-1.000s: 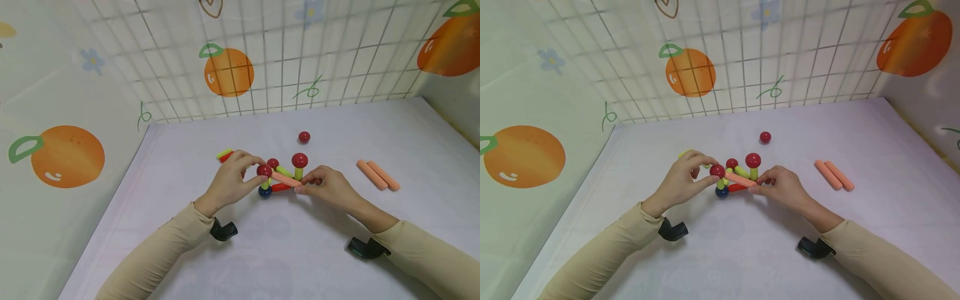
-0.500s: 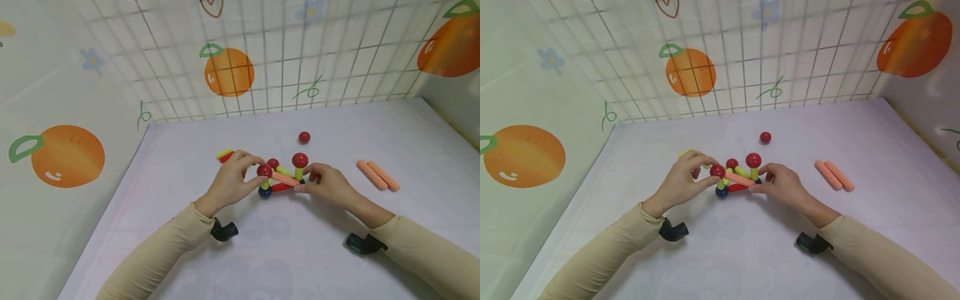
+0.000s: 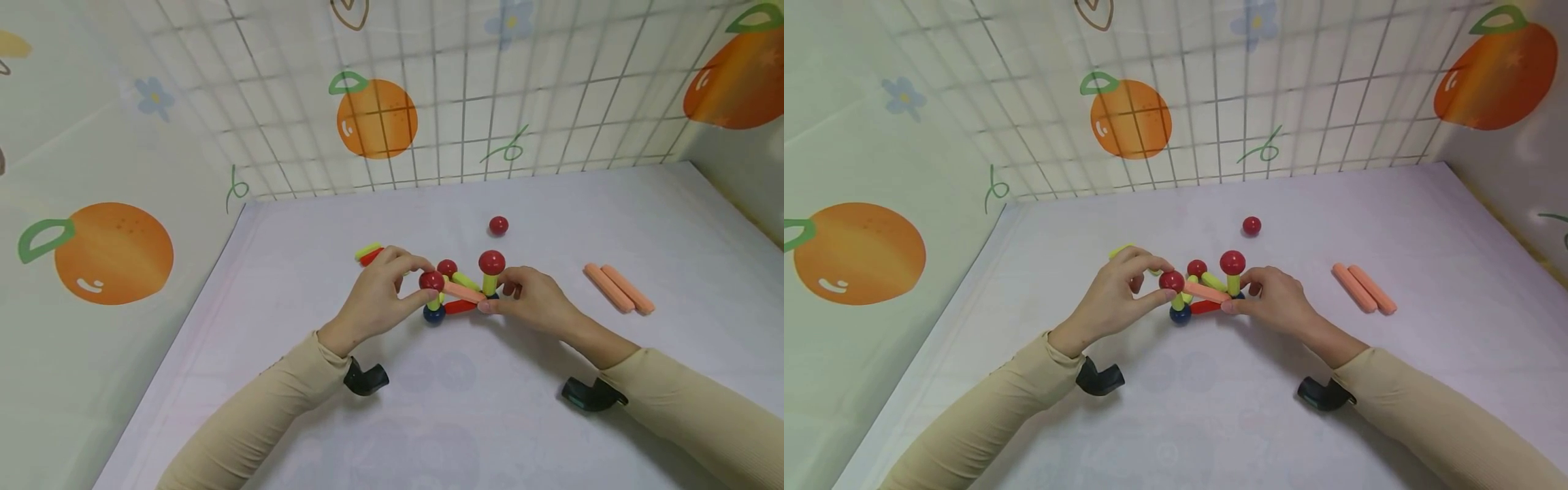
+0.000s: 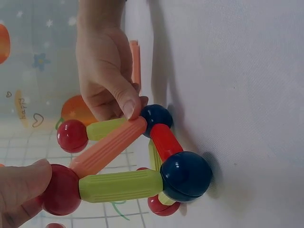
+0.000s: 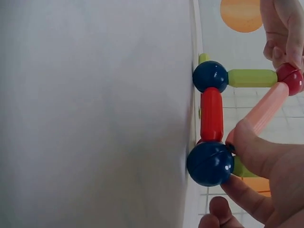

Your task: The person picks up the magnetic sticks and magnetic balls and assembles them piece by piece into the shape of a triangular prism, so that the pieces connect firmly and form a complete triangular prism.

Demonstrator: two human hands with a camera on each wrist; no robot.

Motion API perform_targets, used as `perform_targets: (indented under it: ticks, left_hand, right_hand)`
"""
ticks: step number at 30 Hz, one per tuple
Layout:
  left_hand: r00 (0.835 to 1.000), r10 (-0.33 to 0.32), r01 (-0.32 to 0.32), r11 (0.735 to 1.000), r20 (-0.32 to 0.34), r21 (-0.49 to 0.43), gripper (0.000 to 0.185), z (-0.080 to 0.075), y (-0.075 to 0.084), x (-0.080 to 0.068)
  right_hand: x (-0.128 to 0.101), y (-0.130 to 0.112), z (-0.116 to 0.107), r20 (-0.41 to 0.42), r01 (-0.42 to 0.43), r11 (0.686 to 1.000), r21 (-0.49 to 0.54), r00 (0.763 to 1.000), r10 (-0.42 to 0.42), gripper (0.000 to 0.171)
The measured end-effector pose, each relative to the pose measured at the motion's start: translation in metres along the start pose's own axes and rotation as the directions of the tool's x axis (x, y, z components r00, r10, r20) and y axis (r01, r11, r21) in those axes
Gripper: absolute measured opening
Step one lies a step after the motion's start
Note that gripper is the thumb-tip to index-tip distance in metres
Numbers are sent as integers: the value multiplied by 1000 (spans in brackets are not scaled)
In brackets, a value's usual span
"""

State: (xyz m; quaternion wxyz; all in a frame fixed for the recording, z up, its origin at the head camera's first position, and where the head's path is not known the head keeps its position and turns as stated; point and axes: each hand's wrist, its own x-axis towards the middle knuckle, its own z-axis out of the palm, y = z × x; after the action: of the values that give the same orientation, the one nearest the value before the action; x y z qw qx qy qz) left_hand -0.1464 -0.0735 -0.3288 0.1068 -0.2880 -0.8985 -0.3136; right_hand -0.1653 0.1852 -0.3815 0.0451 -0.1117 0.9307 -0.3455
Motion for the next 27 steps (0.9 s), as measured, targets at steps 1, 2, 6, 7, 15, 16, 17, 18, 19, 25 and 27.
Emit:
perform_targets:
  ticks: [1, 2, 6, 7, 15, 16, 17, 18, 19, 25, 27]
  left_hand:
    - [1000, 0, 0, 1000, 1, 0, 28, 0, 0, 0]
    - [1000, 0, 0, 1000, 1, 1, 28, 0, 0, 0]
    - [1000, -2, 2, 1000, 2, 5, 28, 0, -1, 0]
    - [1000, -4, 4, 1000, 2, 5, 28, 0, -1, 0]
    - [1000, -13, 13, 1000, 10, -6, 28, -1, -1, 0]
    - [1000, -12, 12, 1000, 9, -8, 28, -1, 0, 0]
    - [1000, -10, 10, 1000, 9, -10, 28, -1, 0, 0]
    - [1000, -10, 10, 1000, 9, -11, 29, -1, -1, -1]
    - [1000, -9, 9, 1000, 10, -12, 29, -1, -1, -1]
    - [1000, 2, -2, 1000, 12, -5, 33, 3, -3, -2]
    - [1000, -5, 5, 1000, 12, 0, 36, 5, -4, -2]
  right_hand:
    - [1, 0, 0, 0, -2, 1000, -1, 1000, 2, 53]
    - [1, 0, 1, 0, -4, 1000, -2, 1000, 4, 52]
    - [0, -3, 0, -2, 1, 1000, 5, 1000, -1, 47]
    - [0, -4, -2, -7, 6, 1000, 11, 1000, -6, 45]
    - [-5, -19, -25, -50, 52, 993, 103, 998, -47, 55]
    - [-5, -21, -28, -49, 53, 992, 116, 998, -48, 57]
    - [-5, -23, -31, -44, 53, 990, 128, 998, -47, 58]
    - [-5, -24, -33, -42, 55, 989, 140, 998, -49, 58]
    - [-6, -25, -34, -39, 56, 987, 149, 998, -51, 57]
    - [-7, -27, -36, -33, 45, 985, 165, 999, -40, 55]
    - [-7, -27, -34, -44, 54, 985, 167, 998, -48, 54]
